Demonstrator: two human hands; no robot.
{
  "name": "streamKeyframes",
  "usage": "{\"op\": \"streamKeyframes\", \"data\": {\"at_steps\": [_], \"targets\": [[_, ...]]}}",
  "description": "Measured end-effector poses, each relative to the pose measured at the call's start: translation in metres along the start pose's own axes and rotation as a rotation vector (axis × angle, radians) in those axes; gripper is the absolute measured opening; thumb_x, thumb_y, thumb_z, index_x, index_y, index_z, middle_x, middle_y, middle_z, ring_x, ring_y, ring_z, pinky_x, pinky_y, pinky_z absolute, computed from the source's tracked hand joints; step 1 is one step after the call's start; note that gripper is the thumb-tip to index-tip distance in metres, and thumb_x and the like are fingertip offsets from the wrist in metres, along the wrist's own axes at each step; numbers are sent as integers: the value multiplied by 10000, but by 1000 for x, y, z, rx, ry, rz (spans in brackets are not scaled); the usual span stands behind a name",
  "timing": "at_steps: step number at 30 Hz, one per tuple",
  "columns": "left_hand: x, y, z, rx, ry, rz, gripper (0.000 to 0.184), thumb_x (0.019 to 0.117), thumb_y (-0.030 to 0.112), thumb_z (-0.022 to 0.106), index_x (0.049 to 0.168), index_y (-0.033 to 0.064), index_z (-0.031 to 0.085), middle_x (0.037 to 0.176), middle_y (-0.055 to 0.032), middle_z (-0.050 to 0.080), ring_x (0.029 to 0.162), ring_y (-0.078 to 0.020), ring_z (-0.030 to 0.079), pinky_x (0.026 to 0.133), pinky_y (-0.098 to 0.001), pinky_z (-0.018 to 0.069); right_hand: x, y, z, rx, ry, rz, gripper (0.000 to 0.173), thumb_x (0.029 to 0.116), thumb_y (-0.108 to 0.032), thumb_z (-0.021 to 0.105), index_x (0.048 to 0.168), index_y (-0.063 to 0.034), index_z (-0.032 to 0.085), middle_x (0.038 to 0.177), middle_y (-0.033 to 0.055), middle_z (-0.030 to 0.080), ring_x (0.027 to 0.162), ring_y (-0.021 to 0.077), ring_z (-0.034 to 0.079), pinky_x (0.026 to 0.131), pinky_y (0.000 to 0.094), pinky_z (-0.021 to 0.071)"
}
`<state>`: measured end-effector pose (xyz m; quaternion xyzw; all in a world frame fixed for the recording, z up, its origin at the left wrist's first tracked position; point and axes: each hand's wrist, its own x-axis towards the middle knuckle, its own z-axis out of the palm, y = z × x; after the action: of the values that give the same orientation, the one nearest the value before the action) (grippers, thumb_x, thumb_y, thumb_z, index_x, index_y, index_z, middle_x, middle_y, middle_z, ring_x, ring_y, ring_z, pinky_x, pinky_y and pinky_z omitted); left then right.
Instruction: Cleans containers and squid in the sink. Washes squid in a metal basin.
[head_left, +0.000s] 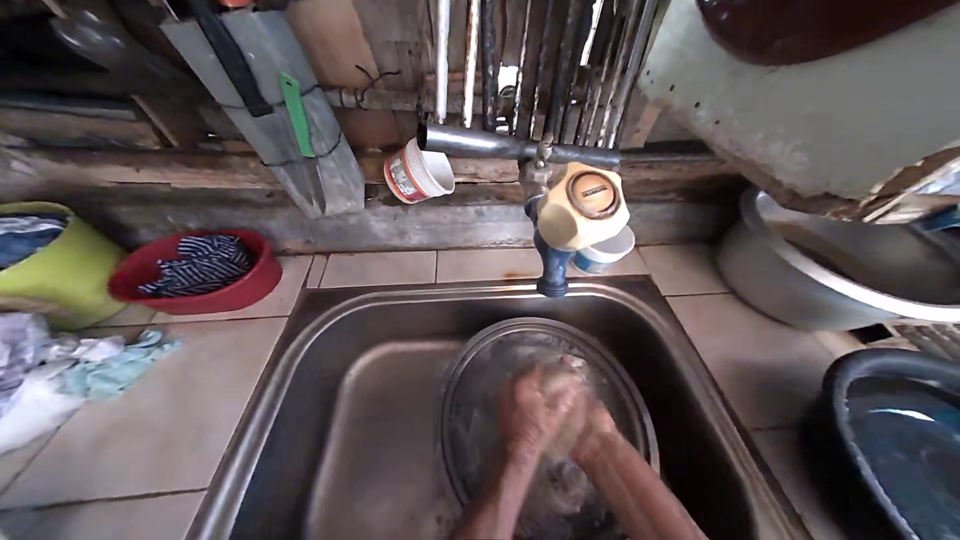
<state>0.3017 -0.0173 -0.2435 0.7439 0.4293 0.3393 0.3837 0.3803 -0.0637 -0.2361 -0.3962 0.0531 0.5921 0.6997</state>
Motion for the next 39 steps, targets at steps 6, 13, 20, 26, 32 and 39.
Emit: {"op": "streamKeyframes", "data": {"at_steps": [6, 13, 20, 26, 32, 39], "targets": [[-31, 10, 8, -82, 19, 60, 405, 839, 373, 774, 998, 1, 779, 879, -110, 771, 823, -213, 758, 791, -439, 620, 4, 2, -2, -229, 120, -162, 356, 1129, -290, 312, 988, -104, 581, 740, -23, 620, 673, 49, 615, 647, 222, 547], [22, -32, -58, 330, -454, -208, 433, 977, 285, 618, 1325, 27, 619, 1454, -161, 541, 1336, -301, 537, 1129, -460, 437, -19, -61, -26, -1466, -170, -255, 332, 1074, -299, 466, 1059, -62, 699, 940, 66, 670, 864, 151, 638, 824, 353, 531], [-13, -56, -24, 532, -951, -155, 616, 1033, 218, 576, 1601, 187, 339, 1547, -181, 463, 1362, -375, 530, 1109, -552, 452, 19, 2, -59, -2006, -202, -33, 377, 985, -91, 590, 1361, -83, 615, 1340, 185, 637, 1253, 359, 604, 1076, 551, 462], [21, -14, -51, 328, -931, -154, 744, 840, 229, 818, 1490, 81, 486, 1440, -150, 576, 1348, -297, 544, 1130, -522, 433, -1, -54, -1, -1670, -238, -35, 318, 1058, -235, 543, 1227, 2, 671, 1095, 174, 687, 992, 246, 652, 934, 440, 513], [12, -43, -54, -283, -625, -174, 528, 749, 271, 893, 1192, 61, 699, 1097, -17, 743, 1033, -79, 694, 972, -324, 568, -96, -121, 81, -942, -441, -596, 196, 1015, -283, 611, 1043, -172, 769, 860, 11, 699, 672, 54, 611, 585, 208, 528], [-10, 21, -34, -709, -150, -95, 541, 711, 178, 885, 1168, -31, 685, 1083, -92, 736, 999, -157, 708, 900, -343, 607, -22, -62, 8, -508, -83, -277, 351, 988, -375, 595, 1215, -108, 616, 958, 61, 705, 837, 143, 687, 739, 335, 595]]}}
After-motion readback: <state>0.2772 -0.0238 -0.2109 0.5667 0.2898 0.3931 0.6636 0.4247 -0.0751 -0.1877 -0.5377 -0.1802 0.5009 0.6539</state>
